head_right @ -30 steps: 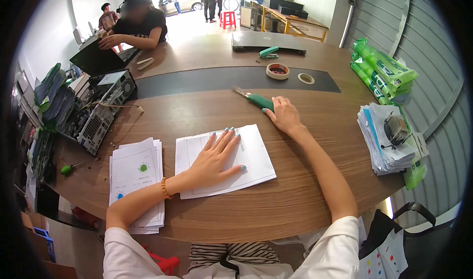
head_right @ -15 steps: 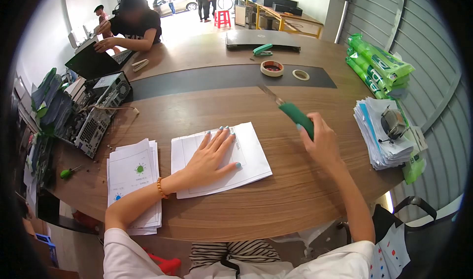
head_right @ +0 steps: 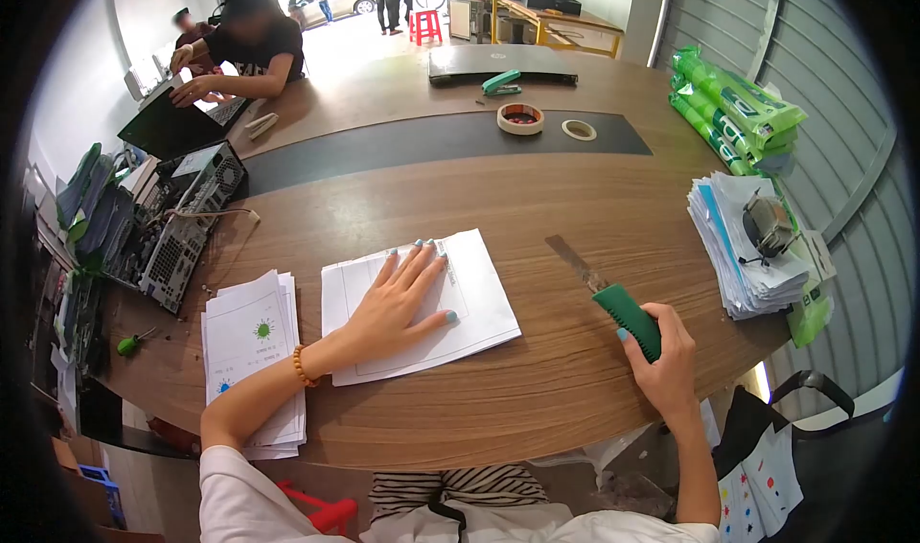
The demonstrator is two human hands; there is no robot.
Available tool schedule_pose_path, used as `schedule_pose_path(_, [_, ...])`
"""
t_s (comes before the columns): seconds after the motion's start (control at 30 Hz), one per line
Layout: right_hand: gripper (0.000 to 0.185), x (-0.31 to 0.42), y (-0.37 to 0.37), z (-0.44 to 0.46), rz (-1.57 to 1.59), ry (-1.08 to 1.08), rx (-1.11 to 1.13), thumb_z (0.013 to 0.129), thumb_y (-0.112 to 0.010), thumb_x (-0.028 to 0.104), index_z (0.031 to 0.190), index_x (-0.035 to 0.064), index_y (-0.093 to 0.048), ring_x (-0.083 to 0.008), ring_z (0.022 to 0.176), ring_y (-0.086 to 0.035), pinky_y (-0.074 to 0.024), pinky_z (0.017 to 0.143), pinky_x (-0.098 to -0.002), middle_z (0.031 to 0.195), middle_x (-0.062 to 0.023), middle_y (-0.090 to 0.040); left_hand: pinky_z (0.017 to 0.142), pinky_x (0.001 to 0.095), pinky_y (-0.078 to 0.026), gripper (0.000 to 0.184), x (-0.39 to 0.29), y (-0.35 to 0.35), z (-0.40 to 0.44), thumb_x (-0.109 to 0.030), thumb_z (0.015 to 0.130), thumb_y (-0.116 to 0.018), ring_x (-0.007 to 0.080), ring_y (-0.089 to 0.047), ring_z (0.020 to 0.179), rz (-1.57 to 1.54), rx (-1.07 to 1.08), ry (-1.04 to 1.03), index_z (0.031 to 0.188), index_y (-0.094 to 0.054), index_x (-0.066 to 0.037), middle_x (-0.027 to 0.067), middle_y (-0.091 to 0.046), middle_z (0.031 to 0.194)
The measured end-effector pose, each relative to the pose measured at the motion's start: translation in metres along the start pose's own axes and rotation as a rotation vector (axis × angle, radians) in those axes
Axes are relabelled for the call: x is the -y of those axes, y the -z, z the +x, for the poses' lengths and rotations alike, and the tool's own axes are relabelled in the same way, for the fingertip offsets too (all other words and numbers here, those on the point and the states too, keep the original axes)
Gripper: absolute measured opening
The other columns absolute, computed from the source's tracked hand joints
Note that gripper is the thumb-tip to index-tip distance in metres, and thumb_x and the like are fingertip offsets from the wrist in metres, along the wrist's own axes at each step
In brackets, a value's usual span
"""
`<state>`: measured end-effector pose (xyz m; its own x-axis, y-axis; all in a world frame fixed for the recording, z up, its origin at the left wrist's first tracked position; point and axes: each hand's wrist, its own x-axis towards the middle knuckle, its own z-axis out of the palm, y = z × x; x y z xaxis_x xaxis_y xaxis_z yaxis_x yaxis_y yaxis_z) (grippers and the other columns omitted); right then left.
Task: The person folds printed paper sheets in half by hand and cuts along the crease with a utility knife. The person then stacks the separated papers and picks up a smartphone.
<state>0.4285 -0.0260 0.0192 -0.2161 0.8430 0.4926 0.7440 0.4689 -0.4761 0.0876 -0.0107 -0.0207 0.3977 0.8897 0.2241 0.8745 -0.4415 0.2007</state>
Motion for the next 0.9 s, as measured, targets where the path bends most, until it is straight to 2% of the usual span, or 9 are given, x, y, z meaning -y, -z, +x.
schedule_pose_path(0.37, [0.028, 0.004, 0.001, -0.009, 0.0, -0.025, -0.012, 0.078, -0.064, 0.016, 0.097, -0.0002, -0.053, -0.0297, 0.078, -0.058, -0.0453, 0.069, -0.0359, 0.086, -0.0154, -0.058, 0.112, 0.0437, -0.008, 0.07, 0.001, 0.0, 0.0, -0.049, 0.09, -0.042, 0.0312, -0.016, 0.137, -0.01, 0.0, -0.008, 0.136, -0.03, 0.002, 0.0228, -0.024, 0.143])
schedule_pose_path(0.47, [0.028, 0.005, 0.0, -0.009, 0.003, -0.006, -0.022, 0.074, -0.068, 0.013, 0.095, 0.0013, -0.054, -0.0323, 0.076, -0.059, -0.0465, 0.066, -0.0382, 0.084, -0.0158, -0.058, 0.112, 0.0438, -0.008, 0.071, 0.001, 0.0, -0.001, -0.049, 0.09, -0.042, 0.0316, -0.016, 0.137, -0.011, 0.002, -0.008, 0.136, -0.03, 0.003, 0.0231, -0.024, 0.143])
schedule_pose_path(0.53, [0.029, 0.007, 0.0, -0.011, 0.001, 0.006, -0.006, 0.075, -0.068, 0.016, 0.095, 0.0006, -0.054, -0.0283, 0.073, -0.059, -0.0452, 0.065, -0.0347, 0.083, -0.0136, -0.058, 0.112, 0.0438, -0.008, 0.071, 0.002, -0.001, -0.001, -0.049, 0.09, -0.042, 0.0318, -0.016, 0.137, -0.012, 0.0, -0.009, 0.136, -0.03, 0.003, 0.0232, -0.024, 0.143])
schedule_pose_path(0.6, [0.028, 0.009, 0.001, -0.011, -0.003, 0.021, -0.006, 0.074, -0.069, 0.015, 0.094, 0.0009, -0.054, -0.028, 0.072, -0.059, -0.045, 0.064, -0.0343, 0.082, -0.0132, -0.058, 0.11, 0.0475, -0.014, 0.071, 0.003, -0.004, -0.001, -0.051, 0.09, -0.041, 0.0361, -0.024, 0.133, -0.012, -0.069, -0.051, 0.133, -0.034, 0.006, 0.0265, -0.029, 0.139])
schedule_pose_path(0.9, [0.029, 0.02, 0.006, -0.016, -0.004, 0.063, -0.03, 0.068, -0.071, 0.009, 0.091, 0.0023, -0.057, -0.028, 0.067, -0.059, -0.0462, 0.059, -0.0337, 0.079, -0.0129, -0.059, 0.11, 0.0475, -0.013, 0.07, 0.0, 0.001, -0.002, -0.047, 0.09, -0.043, 0.0356, -0.023, 0.134, -0.035, -0.051, -0.032, 0.133, -0.032, 0.006, 0.0261, -0.029, 0.14])
